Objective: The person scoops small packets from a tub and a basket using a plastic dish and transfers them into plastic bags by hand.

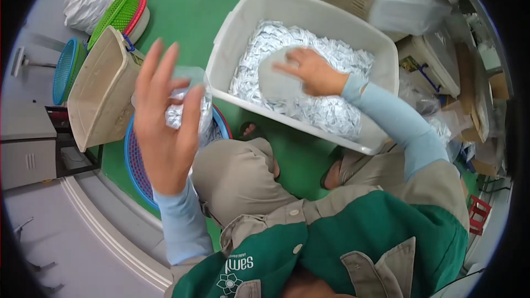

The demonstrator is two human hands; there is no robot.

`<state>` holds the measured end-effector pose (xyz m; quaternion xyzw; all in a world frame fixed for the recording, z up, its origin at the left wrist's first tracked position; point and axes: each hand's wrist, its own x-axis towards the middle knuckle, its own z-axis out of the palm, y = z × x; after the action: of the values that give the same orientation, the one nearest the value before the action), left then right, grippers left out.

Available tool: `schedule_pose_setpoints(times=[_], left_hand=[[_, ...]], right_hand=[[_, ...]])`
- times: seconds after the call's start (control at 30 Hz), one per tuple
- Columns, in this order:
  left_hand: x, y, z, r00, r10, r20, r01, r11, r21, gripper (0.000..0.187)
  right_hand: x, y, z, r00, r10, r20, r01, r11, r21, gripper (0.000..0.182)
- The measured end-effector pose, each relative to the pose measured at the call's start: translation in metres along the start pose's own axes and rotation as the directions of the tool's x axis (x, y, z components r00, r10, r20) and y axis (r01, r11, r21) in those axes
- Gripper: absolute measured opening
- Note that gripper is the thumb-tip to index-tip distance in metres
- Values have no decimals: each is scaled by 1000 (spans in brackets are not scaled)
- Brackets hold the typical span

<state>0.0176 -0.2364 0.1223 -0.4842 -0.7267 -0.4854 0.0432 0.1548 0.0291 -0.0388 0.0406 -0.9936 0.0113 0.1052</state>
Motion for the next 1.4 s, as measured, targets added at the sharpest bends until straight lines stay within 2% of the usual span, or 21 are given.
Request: schedule_pose_setpoints(times=[0.07,0.17,0.2,0.3,0.37,0.43,0.5,0.53,0.57,0.6,0.63,0.67,0.73,0.77,0.87,1.03,1.1,1.23,1.3,1.33,1.4], left_hand=[[23,1,25,983,150,108,-152,988,14,42],[57,-28,89,905,377,197,-395,917,59,39],[62,-39,110,901,352,253,-382,920,81,39],[73,-104,171,886,231,401,-353,898,264,42],[71,-152,202,781,-69,621,-269,860,433,41],[54,-192,231,648,-253,718,-291,789,541,38],[28,-222,246,601,-345,721,-315,727,610,41],[25,-234,248,472,-493,731,-347,659,668,66],[22,-237,246,447,-544,711,-363,616,699,69],[20,-242,244,422,-592,686,-380,572,727,72],[6,-270,248,484,-467,740,-509,537,672,83],[4,-265,250,473,-469,746,-515,540,666,83],[4,-246,248,303,-620,724,-476,559,678,90],[6,-265,253,262,-605,751,-431,623,653,103],[8,-236,253,261,-714,650,-380,543,749,103],[-6,-205,260,231,-672,703,-239,661,711,110],[-17,-218,281,202,-626,754,-234,716,657,114],[-26,-187,307,304,-459,835,110,888,447,109],[-51,-192,349,342,-236,909,17,969,245,115],[-42,-148,338,303,-238,923,3,969,249,118],[1,-85,305,-54,-208,977,269,939,214,119]], right_hand=[[1,39,11,970,191,-151,-198,980,-36,78],[-1,63,72,788,553,-269,-594,799,-97,76],[-7,59,96,757,609,-237,-636,770,-55,77],[-26,3,81,886,436,-160,-443,896,-11,84],[-55,-22,53,953,295,-67,-287,952,106,92],[-78,-32,18,966,259,-10,-248,935,255,94],[-92,-18,7,905,425,-21,-410,884,227,90],[-96,-5,10,848,528,-55,-507,837,206,88],[-100,11,21,788,593,-162,-573,804,156,87],[-106,20,27,730,667,-147,-663,744,81,86],[-114,24,32,665,734,-137,-741,672,4,86],[-124,17,37,635,767,-94,-771,637,-14,86],[-118,-15,18,642,766,16,-766,642,1,90],[-109,-30,11,617,785,57,-786,613,77,92],[-86,-59,-6,577,797,180,-812,534,238,93],[-79,-57,14,475,845,244,-841,355,408,95],[-77,-54,16,402,851,337,-818,169,549,95],[-95,-38,53,329,873,360,-676,-48,735,86],[-100,-33,27,248,761,600,-528,-413,742,82],[-108,-27,24,194,721,665,-504,-508,698,77],[-122,-13,27,176,700,692,-399,-592,700,71]])
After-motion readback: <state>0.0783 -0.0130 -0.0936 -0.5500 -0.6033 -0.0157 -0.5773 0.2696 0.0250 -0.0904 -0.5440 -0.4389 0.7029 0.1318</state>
